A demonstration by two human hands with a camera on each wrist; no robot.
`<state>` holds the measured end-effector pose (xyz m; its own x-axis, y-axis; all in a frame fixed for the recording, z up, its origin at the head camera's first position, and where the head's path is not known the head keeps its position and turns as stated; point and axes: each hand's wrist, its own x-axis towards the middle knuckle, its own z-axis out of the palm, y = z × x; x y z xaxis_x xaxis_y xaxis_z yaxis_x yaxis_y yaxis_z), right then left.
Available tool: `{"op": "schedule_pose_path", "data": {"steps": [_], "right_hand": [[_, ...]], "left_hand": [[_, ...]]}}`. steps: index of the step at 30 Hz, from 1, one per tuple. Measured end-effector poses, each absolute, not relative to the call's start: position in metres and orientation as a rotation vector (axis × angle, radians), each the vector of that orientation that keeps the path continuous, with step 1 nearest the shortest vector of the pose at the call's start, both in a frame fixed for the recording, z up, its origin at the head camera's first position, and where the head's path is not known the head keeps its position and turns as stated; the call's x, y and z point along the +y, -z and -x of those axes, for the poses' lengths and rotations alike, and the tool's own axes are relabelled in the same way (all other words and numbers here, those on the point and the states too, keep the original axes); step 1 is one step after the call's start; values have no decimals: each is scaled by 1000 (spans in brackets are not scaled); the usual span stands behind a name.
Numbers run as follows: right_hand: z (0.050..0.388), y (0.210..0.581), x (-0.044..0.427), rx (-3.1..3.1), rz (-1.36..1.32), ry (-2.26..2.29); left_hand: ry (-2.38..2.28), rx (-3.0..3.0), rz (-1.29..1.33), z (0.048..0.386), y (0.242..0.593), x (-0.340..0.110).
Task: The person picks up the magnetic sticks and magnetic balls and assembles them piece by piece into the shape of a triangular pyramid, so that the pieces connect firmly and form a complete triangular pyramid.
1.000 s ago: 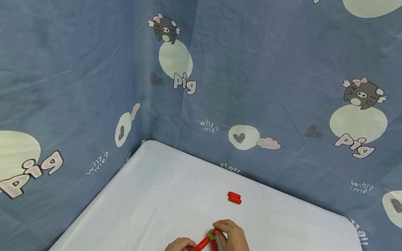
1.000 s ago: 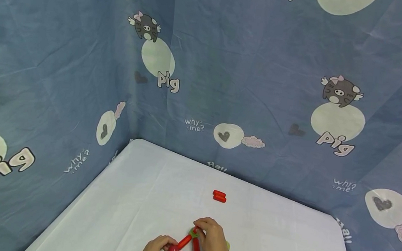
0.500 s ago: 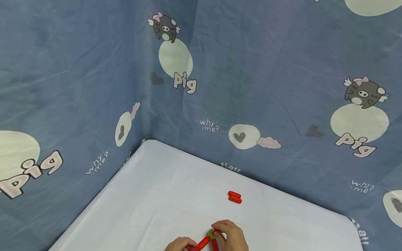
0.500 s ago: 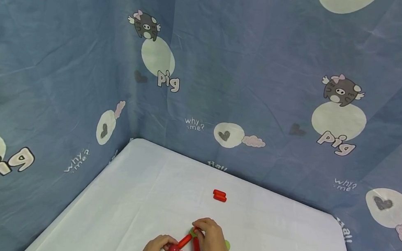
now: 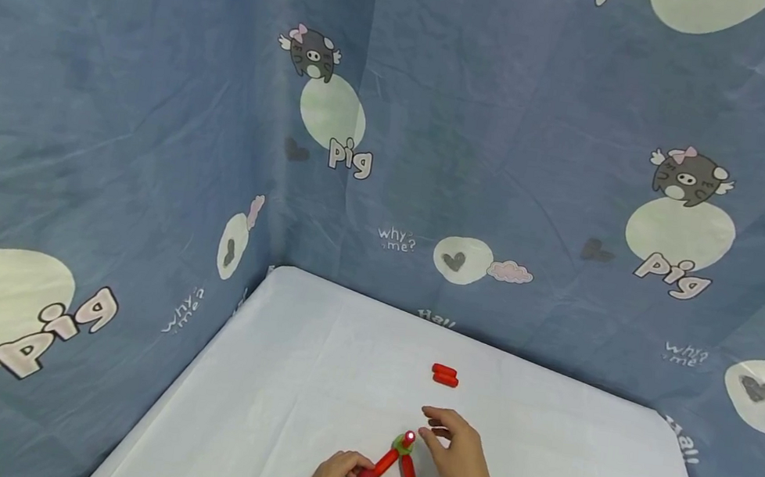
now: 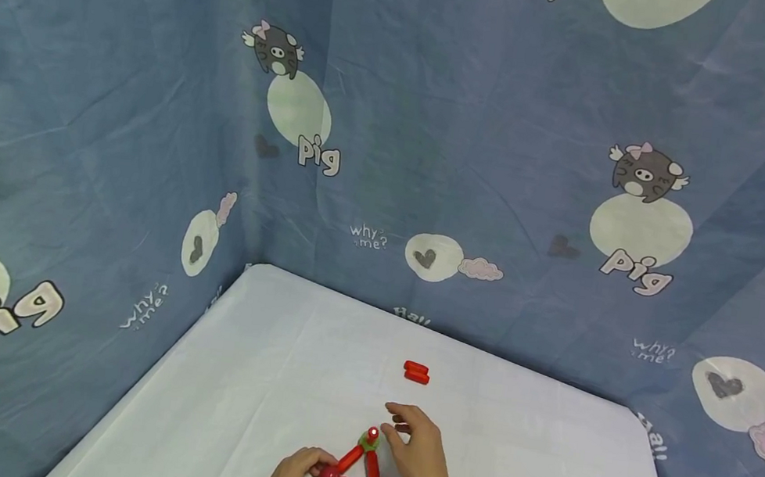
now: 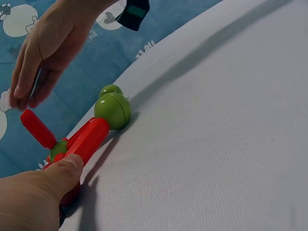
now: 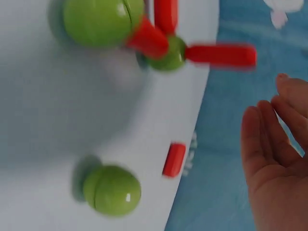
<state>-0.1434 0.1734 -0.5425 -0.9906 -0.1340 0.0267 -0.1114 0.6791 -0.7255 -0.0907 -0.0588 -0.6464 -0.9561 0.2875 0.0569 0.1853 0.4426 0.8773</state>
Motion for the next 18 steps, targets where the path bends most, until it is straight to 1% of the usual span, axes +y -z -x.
{"op": "schedule_pose_path", "data": {"steps": [3,7,18], "right_hand": [[150,543,187,2860,20,1380],[156,546,207,2860,-167,1457],[164,564,245,2833,-325,1457]], "left_hand": [[-1535,2554,-390,90,644,-59],[-1530,2547,-389,90,644,-60],[-1531,2537,-389,92,643,-60]]}}
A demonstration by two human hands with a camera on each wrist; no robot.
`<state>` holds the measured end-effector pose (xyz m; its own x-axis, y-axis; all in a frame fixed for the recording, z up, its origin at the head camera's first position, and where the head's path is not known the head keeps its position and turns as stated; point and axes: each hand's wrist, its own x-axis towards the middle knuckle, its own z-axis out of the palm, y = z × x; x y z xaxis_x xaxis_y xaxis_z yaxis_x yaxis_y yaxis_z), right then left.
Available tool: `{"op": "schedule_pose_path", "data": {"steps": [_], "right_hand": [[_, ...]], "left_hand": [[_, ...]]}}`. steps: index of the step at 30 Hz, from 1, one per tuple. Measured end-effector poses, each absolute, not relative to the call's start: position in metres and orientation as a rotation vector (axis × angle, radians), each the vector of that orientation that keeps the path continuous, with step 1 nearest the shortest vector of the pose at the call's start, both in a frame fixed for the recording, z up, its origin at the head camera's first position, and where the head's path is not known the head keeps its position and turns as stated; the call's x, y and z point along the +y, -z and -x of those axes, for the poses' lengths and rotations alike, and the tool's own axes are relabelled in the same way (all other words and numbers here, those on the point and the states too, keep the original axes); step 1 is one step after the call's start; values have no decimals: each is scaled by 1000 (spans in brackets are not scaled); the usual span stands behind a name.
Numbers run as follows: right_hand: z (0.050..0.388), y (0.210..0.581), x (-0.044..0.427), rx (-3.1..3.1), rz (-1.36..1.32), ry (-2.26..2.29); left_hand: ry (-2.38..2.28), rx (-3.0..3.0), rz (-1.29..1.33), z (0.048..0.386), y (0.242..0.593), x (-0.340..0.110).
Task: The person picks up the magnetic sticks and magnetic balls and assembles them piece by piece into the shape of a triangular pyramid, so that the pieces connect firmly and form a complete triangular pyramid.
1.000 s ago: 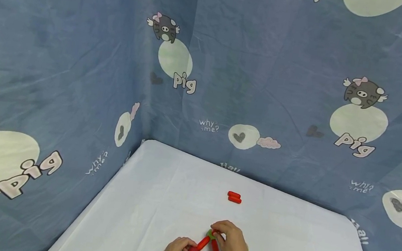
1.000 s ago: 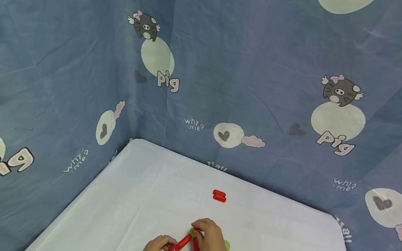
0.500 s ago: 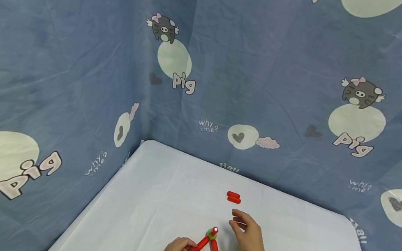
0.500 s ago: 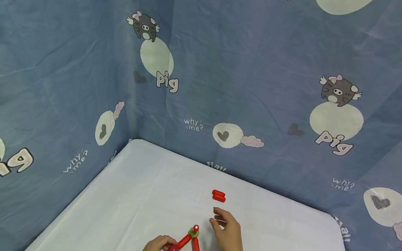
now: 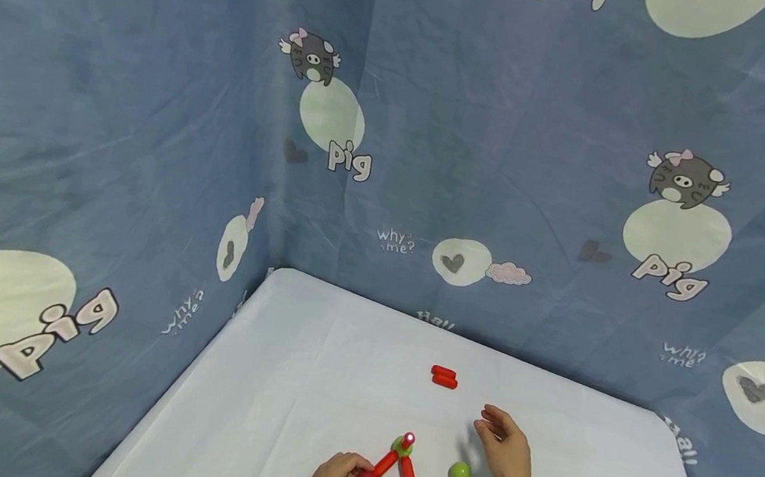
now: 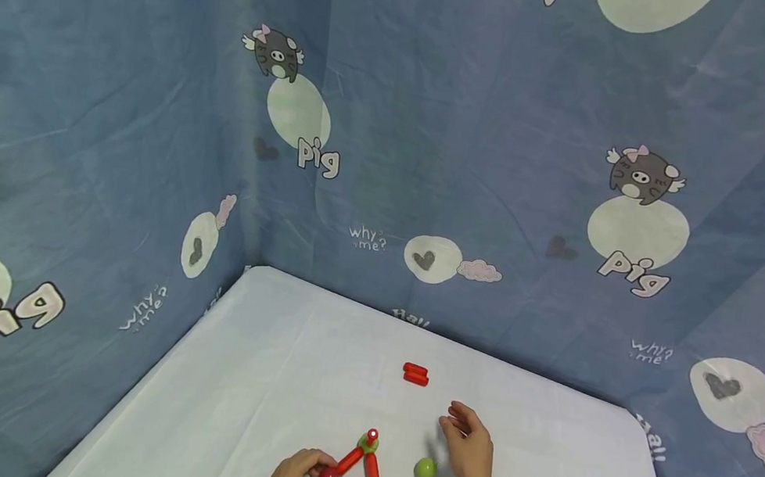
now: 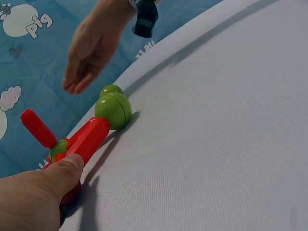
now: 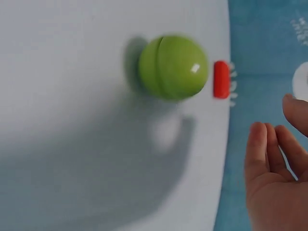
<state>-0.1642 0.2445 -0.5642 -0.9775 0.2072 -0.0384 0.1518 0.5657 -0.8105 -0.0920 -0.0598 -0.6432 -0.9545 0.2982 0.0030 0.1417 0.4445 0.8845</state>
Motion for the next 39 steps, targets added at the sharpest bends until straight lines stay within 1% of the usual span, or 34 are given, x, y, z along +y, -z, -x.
{"op": "schedule_pose_path", "data": {"steps": [6,15,24,39], "right_hand": [[178,579,255,-2793,359,-1445],[199,594,254,-2859,354,-1392],[210,592,246,-2894,388,-1375],[237,593,232,-2927,320,-1338]], "left_hand": [[-1563,2488,-385,92,645,-61],[-1567,2511,-389,92,639,-60],[-1579,2498,-379,91,642,-60],[-1605,2428,-356,92,641,-62]]}}
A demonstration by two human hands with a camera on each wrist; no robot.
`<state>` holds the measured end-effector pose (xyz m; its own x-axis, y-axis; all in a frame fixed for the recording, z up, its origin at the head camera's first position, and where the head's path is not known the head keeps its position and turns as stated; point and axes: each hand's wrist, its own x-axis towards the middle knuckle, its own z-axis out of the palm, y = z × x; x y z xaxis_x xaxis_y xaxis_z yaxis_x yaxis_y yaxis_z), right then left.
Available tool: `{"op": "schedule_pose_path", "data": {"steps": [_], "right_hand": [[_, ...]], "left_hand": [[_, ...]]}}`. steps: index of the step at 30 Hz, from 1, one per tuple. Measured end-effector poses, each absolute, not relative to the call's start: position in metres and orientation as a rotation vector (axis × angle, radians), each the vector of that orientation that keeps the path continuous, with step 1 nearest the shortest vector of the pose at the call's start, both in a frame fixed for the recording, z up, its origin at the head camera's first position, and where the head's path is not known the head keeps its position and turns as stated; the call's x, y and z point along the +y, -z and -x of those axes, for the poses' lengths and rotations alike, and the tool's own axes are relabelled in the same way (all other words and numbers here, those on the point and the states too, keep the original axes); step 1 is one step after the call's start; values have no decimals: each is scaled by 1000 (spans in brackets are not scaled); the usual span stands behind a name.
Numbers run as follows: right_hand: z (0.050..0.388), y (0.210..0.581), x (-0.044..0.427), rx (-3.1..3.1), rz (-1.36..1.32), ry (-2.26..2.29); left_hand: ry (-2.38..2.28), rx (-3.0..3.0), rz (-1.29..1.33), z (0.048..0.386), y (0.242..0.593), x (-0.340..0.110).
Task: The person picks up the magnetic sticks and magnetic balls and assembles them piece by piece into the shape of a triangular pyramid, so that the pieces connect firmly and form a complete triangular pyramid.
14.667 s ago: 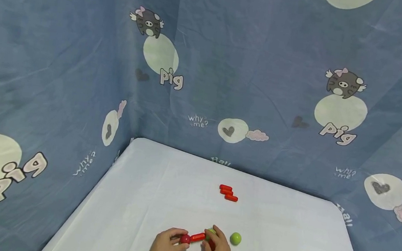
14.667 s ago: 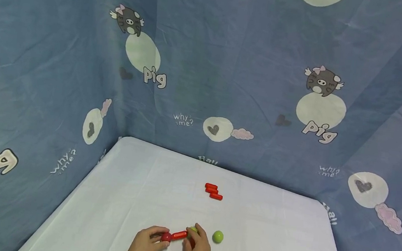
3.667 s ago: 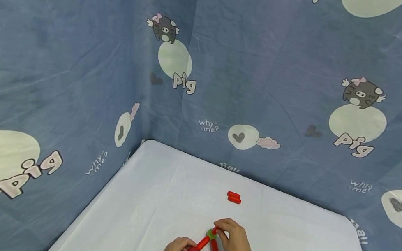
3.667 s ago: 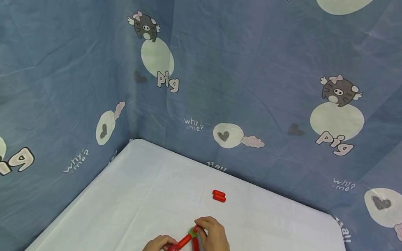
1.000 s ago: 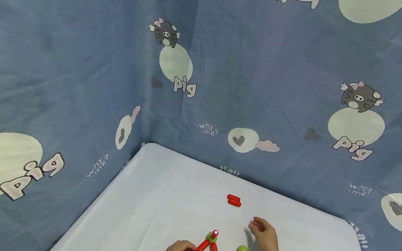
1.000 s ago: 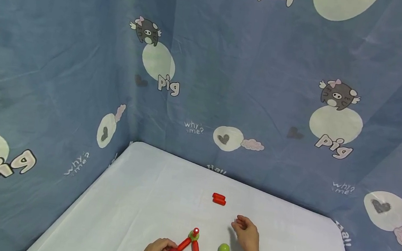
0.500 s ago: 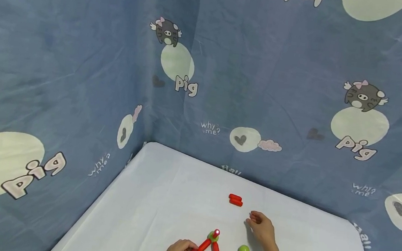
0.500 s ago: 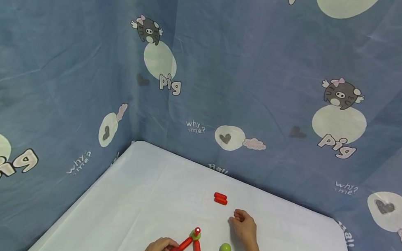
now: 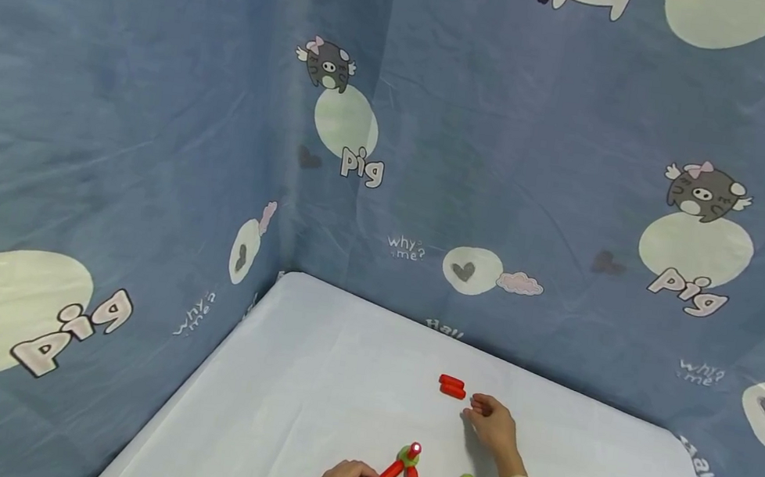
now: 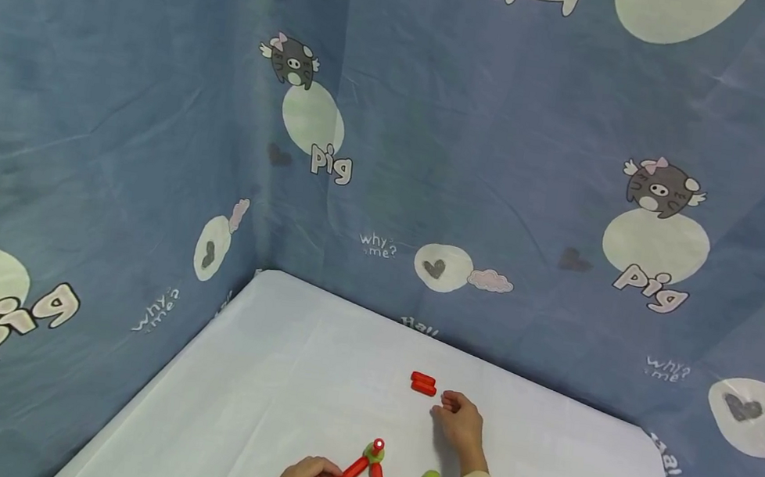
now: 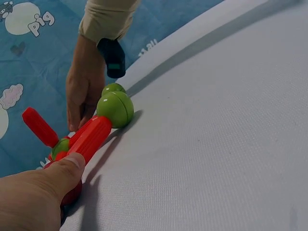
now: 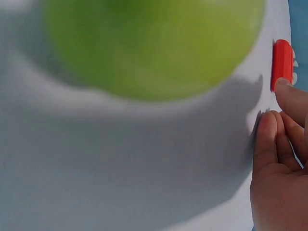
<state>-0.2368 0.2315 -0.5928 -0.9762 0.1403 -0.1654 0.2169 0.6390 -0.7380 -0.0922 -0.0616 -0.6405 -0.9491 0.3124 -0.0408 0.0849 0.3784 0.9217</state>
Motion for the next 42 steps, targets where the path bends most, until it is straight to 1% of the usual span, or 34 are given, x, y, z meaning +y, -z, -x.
{"op": "schedule_pose_path", "data": {"steps": [11,22,29,34,42], "right_hand": [[249,591,223,2739,-354,1230],[260,593,214,2809,-287,1202],[262,592,209,2814,-279,1178],[262,591,205,2844,-258,1157],[262,597,204,2834,-300,1185]], "left_hand": [[-1590,2444,-369,92,644,-61],[-1633,2470,-453,93,646,-65],[-1628,2408,-399,94,643,-63],[-1621,2423,-406,94,644,-61],[-1634,2422,-417,93,641,-63]]}}
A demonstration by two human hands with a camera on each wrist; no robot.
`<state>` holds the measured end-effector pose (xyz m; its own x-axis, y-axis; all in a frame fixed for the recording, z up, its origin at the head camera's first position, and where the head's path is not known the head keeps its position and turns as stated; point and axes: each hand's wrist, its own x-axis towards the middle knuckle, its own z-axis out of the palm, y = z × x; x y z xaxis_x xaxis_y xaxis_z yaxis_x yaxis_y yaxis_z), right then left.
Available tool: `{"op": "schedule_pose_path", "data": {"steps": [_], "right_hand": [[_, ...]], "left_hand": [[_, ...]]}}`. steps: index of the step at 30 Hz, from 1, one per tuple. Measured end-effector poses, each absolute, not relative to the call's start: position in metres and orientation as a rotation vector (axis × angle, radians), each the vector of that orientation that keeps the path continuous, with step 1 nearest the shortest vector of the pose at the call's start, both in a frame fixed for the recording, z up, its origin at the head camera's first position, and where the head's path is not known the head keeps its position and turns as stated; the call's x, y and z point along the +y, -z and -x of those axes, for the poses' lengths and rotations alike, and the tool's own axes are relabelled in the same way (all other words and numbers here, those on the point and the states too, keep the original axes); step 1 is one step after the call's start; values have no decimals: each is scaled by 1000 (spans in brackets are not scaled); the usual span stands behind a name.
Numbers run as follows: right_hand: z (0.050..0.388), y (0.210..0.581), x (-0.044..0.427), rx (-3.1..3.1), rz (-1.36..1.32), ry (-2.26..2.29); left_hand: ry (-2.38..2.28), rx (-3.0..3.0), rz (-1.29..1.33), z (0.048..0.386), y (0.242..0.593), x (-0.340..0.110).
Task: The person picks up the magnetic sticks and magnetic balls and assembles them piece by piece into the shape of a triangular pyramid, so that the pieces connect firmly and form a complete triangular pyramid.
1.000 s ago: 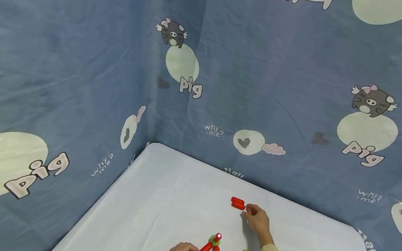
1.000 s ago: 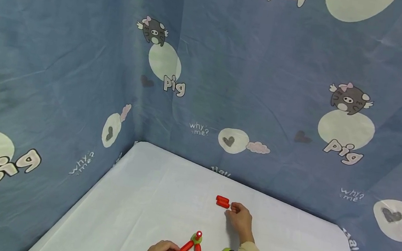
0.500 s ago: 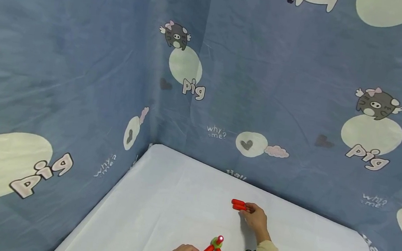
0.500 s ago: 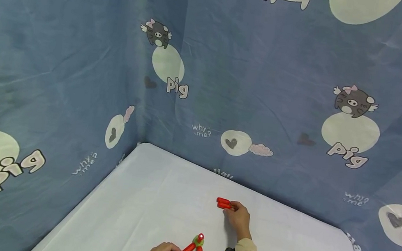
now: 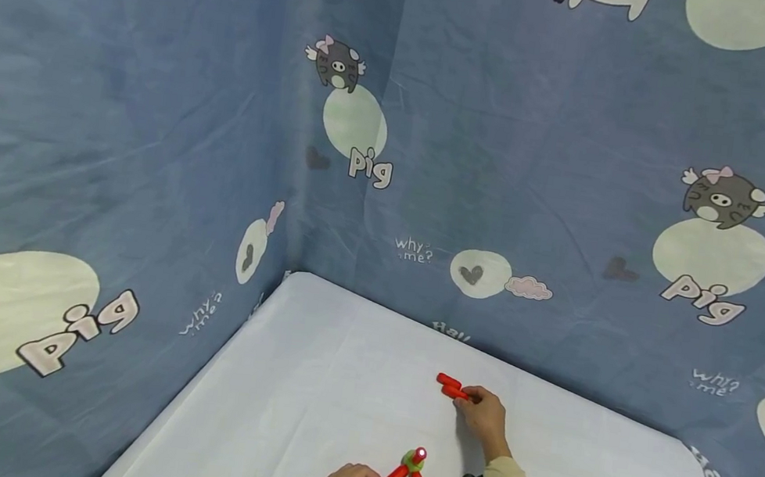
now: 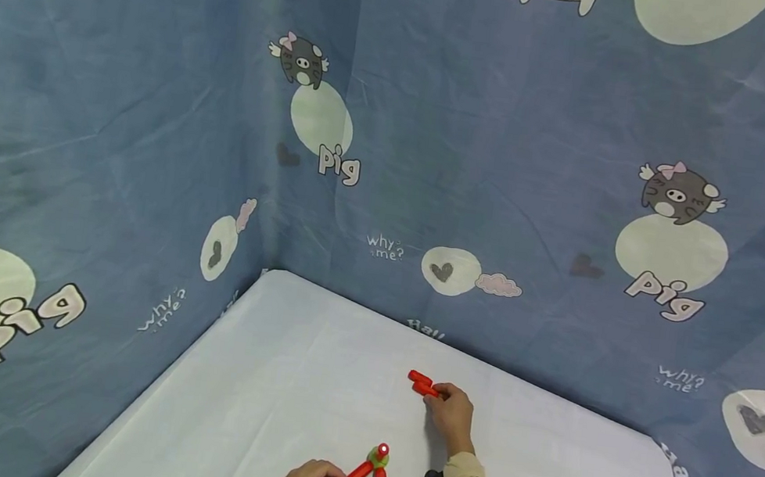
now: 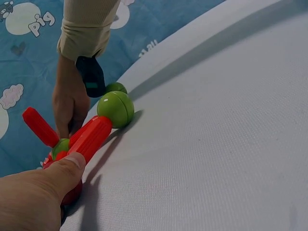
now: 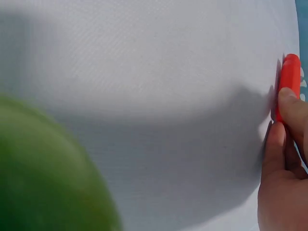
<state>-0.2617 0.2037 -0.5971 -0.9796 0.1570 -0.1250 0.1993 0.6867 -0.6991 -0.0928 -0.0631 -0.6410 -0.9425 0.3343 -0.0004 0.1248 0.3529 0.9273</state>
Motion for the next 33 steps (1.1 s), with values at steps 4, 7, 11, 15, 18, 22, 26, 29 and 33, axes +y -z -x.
{"op": "schedule_pose_path", "data": {"steps": [4,7,11,15,18,22,26,29,33], "right_hand": [[260,598,206,2788,-354,1227],[259,596,209,2752,-375,1279],[257,595,211,2732,-394,1319],[255,593,212,2699,-439,1371],[252,590,212,2657,-463,1447],[248,586,214,2618,-451,1541],[244,583,216,2590,-444,1634],[240,582,215,2531,-481,1725],[232,580,214,2463,-526,1801]], "left_hand": [[-1652,2435,-449,93,641,-64],[-1640,2467,-473,94,644,-64],[-1630,2463,-457,95,647,-63],[-1635,2455,-453,95,649,-63],[-1629,2465,-460,95,649,-63],[-1622,2465,-451,95,648,-63],[-1619,2481,-471,94,647,-63],[-1619,2498,-499,94,646,-63],[-1620,2489,-492,94,645,-63]]}}
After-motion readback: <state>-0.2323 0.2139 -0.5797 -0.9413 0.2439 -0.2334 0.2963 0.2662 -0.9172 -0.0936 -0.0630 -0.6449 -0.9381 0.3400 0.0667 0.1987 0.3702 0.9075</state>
